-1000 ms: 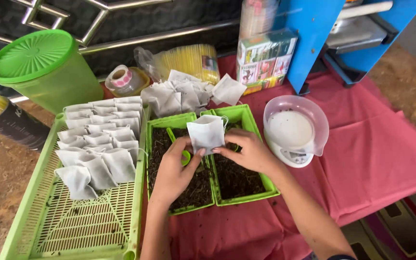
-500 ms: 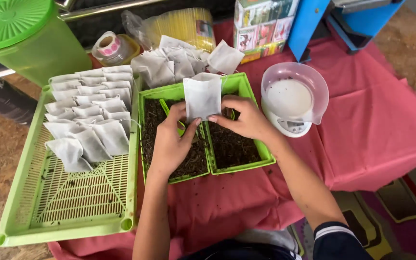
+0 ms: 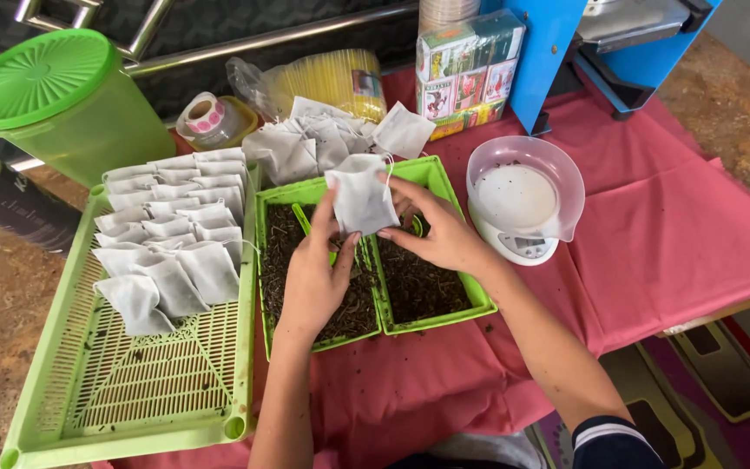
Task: Filling small filter bags with tea leaves using a spoon and weighing them on a digital scale
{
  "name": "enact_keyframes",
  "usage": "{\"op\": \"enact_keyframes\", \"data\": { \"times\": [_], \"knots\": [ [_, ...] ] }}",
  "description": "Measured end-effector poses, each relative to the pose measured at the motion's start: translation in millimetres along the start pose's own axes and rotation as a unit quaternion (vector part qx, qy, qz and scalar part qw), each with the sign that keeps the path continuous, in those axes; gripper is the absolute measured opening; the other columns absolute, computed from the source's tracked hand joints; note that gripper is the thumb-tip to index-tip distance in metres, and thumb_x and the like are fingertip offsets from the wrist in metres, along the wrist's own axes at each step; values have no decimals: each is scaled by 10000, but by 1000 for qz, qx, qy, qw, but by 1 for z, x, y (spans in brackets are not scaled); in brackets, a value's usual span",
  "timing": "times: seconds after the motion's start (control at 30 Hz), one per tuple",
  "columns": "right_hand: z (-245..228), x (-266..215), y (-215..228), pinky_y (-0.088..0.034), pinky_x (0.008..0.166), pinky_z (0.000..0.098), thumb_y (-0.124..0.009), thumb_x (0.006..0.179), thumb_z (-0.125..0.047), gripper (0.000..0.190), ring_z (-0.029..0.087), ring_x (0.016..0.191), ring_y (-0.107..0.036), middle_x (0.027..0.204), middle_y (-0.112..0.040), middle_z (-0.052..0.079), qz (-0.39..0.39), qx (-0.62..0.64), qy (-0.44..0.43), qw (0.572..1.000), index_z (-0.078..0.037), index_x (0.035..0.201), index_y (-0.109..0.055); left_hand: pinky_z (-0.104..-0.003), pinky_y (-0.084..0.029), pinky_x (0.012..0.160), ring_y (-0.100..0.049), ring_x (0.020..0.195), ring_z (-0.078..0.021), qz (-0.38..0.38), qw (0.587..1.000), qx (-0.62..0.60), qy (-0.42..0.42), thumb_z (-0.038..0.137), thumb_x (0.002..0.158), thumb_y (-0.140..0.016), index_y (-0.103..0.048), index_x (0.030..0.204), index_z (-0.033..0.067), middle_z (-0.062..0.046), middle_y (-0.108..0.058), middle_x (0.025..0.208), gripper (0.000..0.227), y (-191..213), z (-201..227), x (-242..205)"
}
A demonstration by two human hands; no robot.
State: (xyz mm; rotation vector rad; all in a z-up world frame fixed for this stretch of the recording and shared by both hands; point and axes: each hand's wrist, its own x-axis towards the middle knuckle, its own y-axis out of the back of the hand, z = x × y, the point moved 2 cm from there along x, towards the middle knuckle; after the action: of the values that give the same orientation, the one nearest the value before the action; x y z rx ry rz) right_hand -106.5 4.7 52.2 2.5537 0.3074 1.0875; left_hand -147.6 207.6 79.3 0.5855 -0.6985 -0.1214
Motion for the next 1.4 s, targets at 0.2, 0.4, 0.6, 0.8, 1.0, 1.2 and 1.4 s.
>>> {"op": "enact_keyframes", "data": {
  "times": [0.2,0.4,0.6,0.8,1.0,1.2,1.4],
  "knots": [
    [-33,9,8,-589,735,367,-798,830,-10,757,267,936,-655,1049,-620,145,-28,-37,-19,999,-82,1508,-468,-459,-613,803,-732,994,-440,-37,999,25,5,77,1026,-606,-389,1586,153,-290,-700,1204,606,1,2,3],
    [-28,6,8,-584,746,392,-806,817,-23,719,280,933,-635,1039,-605,164,-32,-46,-30,998,-58,1463,-492,-496,-605,755,-733,913,-432,-60,997,27,50,112,1027,-611,-408,1563,91,-272,-712,1053,573,-2,-4,1],
    [-25,4,7,-583,727,398,-811,817,-52,646,294,915,-646,1031,-615,177,-38,-58,-35,997,-32,1394,-522,-485,-597,696,-727,854,-382,-65,996,23,57,112,1018,-615,-441,1528,86,-244,-720,991,540,-7,-13,0],
    [-22,3,8,-589,719,385,-813,819,-61,630,290,904,-659,1028,-629,168,-38,-61,-33,997,-31,1382,-532,-465,-589,662,-722,832,-376,-68,996,29,57,114,992,-662,-447,1522,68,-250,-715,988,574,-5,-8,1],
    [-19,3,8,-592,731,385,-799,826,-51,622,286,912,-664,1056,-637,159,-48,-60,-30,997,-69,1392,-543,-521,-580,667,-728,808,-402,-77,995,35,51,67,944,-688,-441,1532,122,-297,-698,1089,640,0,13,8],
    [-21,2,8,-588,743,388,-804,836,-83,632,287,926,-669,1082,-639,163,-51,-66,-31,996,-84,1407,-533,-502,-594,656,-736,811,-408,-74,995,42,58,83,951,-696,-456,1523,118,-261,-701,995,620,-1,8,7],
    [-30,4,9,-571,832,436,-807,836,-100,703,327,1010,-662,1194,-632,169,-69,-72,-29,995,-96,1460,-483,-506,-577,660,-723,819,-414,-72,996,26,53,71,949,-699,-471,1503,86,-273,-695,978,600,-2,11,8]
  ]
}}
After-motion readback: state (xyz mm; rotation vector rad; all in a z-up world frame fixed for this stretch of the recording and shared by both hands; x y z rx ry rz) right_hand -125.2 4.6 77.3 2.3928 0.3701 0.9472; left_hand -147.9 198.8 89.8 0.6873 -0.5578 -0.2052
